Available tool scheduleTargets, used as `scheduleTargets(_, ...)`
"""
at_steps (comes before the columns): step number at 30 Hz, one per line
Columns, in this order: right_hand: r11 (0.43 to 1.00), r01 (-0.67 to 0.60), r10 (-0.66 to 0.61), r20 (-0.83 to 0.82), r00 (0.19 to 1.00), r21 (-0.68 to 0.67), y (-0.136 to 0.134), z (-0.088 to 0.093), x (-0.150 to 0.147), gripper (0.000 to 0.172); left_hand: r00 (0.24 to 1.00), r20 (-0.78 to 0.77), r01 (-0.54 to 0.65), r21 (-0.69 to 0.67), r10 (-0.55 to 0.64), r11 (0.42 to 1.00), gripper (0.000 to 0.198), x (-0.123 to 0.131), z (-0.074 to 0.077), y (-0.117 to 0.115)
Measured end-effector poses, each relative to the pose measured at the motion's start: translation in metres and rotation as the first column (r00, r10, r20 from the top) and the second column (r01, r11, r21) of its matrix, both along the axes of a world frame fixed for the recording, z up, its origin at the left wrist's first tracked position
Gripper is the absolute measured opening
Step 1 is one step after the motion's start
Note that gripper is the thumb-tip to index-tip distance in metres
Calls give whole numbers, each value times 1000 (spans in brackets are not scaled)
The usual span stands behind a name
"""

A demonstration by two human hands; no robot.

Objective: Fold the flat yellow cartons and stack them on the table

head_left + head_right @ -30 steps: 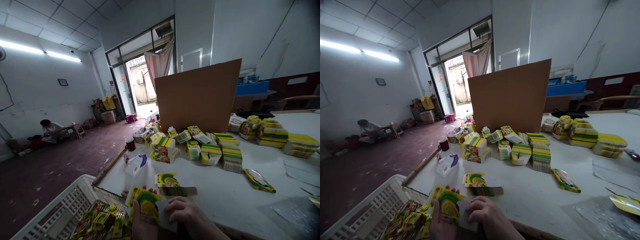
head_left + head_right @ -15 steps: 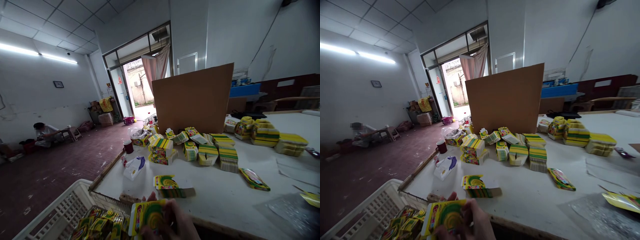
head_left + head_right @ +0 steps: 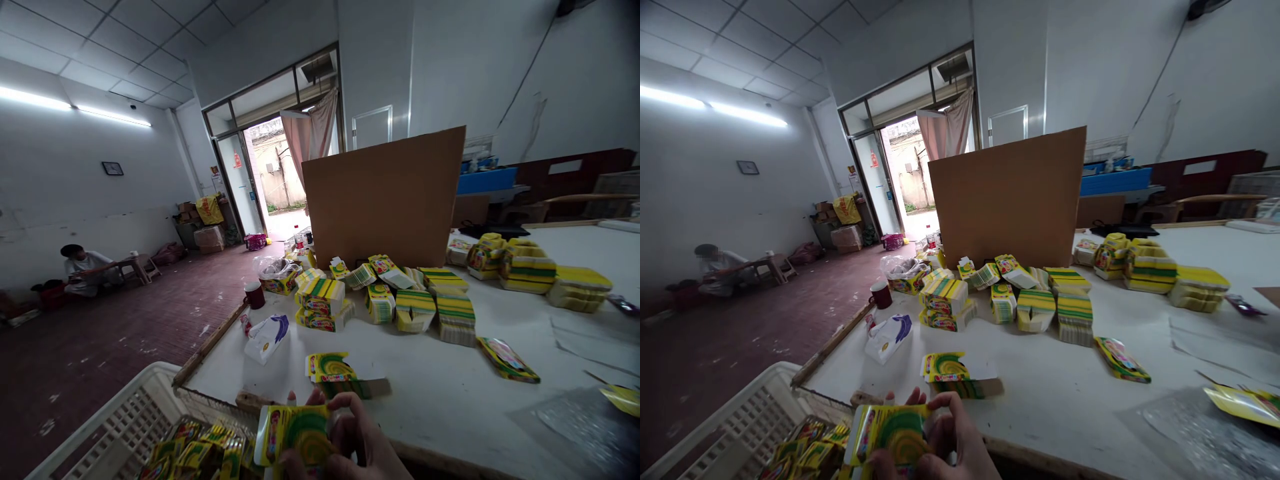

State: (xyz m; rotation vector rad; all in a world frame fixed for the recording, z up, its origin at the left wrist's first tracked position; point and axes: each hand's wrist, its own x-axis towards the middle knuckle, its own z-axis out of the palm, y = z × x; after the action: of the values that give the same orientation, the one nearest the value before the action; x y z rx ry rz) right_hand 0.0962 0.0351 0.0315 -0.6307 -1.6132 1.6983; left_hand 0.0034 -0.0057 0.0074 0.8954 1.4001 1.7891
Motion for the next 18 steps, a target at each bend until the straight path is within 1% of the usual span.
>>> scheduleTargets(2, 1000, -25, 24, -31, 999, -14, -2, 5, 1, 58, 998, 55, 4, 12, -4, 1000, 32, 0, -1, 0)
scheduleTargets(4, 1000, -13, 13, 8, 1000, 4, -3, 8, 0, 66, 994, 113, 6, 31, -10, 999, 32, 1, -3, -1)
scheduleTargets(5, 1000, 5, -6, 53, 999, 27, -4, 8, -1, 68, 990, 143, 7, 44, -14, 999, 31, 1, -3, -1)
scheduleTargets(7, 995, 47, -59, 153, 986, 82, -3, 3, -3, 71, 979, 204, 10, 74, -25, 997, 31, 2, -4, -2)
scheduleTargets(9, 990, 75, -98, 195, 976, 123, -2, -6, -4, 73, 963, 266, 11, 109, -40, 994, 32, 3, -5, -2)
scheduleTargets(11, 987, 95, -116, 169, 979, 131, -1, -15, -4, 76, 943, 327, 11, 143, -57, 990, 38, 3, -6, -1)
scheduleTargets(13, 989, 109, -122, 133, 984, 98, -1, -22, -4, 80, 920, 385, 7, 172, -73, 985, 49, 0, -8, 0)
scheduleTargets(14, 993, 99, -105, 100, 989, 64, -2, -24, -4, 82, 900, 430, -4, 191, -80, 982, 53, -2, -9, 1)
scheduleTargets(15, 998, 63, -64, 52, 997, 22, -4, -25, -5, 85, 872, 482, -23, 210, -83, 977, 56, -5, -10, 2)
scheduleTargets(17, 996, -65, 62, -65, 996, -55, -8, -25, -7, 91, 821, 567, -87, 234, -63, 968, 55, -12, -13, 4)
scheduleTargets(18, 990, -121, 112, -110, 988, -76, -9, -24, -9, 91, 818, 575, -119, 232, -37, 965, 53, -16, -14, 4)
